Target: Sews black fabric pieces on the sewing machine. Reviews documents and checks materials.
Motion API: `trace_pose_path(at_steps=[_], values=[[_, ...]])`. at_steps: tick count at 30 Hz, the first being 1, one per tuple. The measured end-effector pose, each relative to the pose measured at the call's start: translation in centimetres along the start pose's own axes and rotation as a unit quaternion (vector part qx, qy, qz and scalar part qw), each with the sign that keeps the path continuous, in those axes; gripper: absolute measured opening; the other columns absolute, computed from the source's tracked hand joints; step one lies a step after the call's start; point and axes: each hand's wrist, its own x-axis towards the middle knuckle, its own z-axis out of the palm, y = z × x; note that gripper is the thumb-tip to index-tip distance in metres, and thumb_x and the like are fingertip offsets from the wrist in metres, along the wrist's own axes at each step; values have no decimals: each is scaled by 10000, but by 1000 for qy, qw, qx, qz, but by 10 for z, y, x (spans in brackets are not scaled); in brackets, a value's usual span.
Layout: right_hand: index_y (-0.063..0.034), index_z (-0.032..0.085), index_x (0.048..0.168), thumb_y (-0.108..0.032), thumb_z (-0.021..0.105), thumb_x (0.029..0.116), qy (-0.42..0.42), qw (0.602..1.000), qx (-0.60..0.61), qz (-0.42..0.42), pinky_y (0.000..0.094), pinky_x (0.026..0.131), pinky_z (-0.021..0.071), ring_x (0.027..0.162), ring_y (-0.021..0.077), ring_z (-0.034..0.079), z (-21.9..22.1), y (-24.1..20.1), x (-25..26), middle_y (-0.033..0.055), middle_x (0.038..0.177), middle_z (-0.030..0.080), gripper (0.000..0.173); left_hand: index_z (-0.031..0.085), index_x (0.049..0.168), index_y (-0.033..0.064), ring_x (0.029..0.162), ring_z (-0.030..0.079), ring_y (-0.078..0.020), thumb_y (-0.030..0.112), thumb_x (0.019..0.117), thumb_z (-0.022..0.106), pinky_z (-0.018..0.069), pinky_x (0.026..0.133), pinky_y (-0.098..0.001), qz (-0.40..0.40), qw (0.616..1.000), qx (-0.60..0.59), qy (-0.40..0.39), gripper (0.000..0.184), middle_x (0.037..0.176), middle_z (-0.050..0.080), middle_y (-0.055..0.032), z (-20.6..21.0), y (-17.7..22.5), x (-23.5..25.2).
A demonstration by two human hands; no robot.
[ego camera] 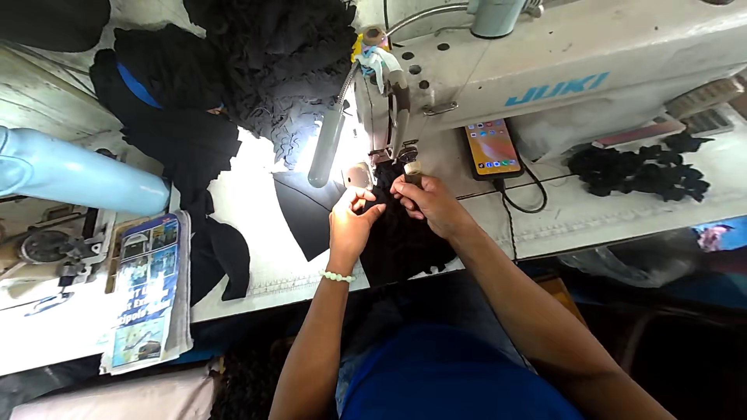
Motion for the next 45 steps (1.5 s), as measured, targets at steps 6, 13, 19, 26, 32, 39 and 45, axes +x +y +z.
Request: trace_pose_path(at_steps=[6, 13, 19, 26, 32, 39, 45], values=[[-53, 626, 1038, -142, 490, 1073, -26, 977, -191, -94, 247, 492, 390, 534, 95, 458, 4, 5, 4, 18, 698, 531, 166, 676, 1005, 73, 687, 602, -103, -20, 833, 804, 512, 650, -289, -7, 1000, 11, -7, 233, 772, 651, -11, 1, 1, -1], [58, 659, 1073, -47, 605, 973, 69, 836, -481, -256, 530, 603, 576, 697, 366, 705, 23, 13, -4, 196, 812, 685, 155, 642, 1043, 76, 692, 630, -99, -39, 809, 809, 526, 657, -302, -18, 999, 46, -1, 310, 750, 662, 7, 1, 3, -1], [116, 585, 1169, -63, 490, 1059, 200, 804, -523, -201, 594, 641, 567, 761, 475, 701, -19, -11, 4, 293, 898, 671, 230, 616, 1043, 64, 730, 661, -87, -67, 794, 815, 554, 685, -280, -32, 999, -8, 0, 345, 768, 681, 7, -10, 5, -8], [-21, 719, 1029, -162, 658, 1009, 57, 942, -287, -164, 298, 644, 526, 692, 108, 619, -5, -6, -7, 66, 855, 702, 155, 553, 1139, 80, 768, 686, -86, -39, 839, 793, 566, 715, -276, -40, 998, -36, -23, 403, 833, 714, -10, -14, 10, -7], [-7, 729, 1053, -137, 781, 908, 53, 893, -398, -203, 469, 739, 582, 845, 272, 687, 4, 8, -7, 150, 996, 691, 202, 602, 1192, 42, 927, 687, -188, 49, 843, 817, 565, 833, -411, 50, 987, 151, 32, 411, 1009, 713, -77, -8, 7, -11], [-74, 755, 1180, -54, 751, 881, 6, 777, -550, -306, 496, 735, 610, 1023, 366, 703, -14, 26, -21, 165, 1251, 681, 300, 758, 1143, 64, 1158, 656, -297, 158, 990, 622, 512, 943, -490, 334, 873, 351, 62, 225, 1211, 720, -103, 9, -34, -20], [-23, 769, 1055, -21, 744, 849, 18, 789, -521, -326, 462, 627, 600, 828, 306, 724, -17, 8, -34, 163, 1114, 704, 207, 768, 1193, 148, 1269, 615, -324, 166, 1010, 579, 455, 1042, -546, 357, 842, 404, 24, 264, 1328, 692, -81, 5, -42, -28]])
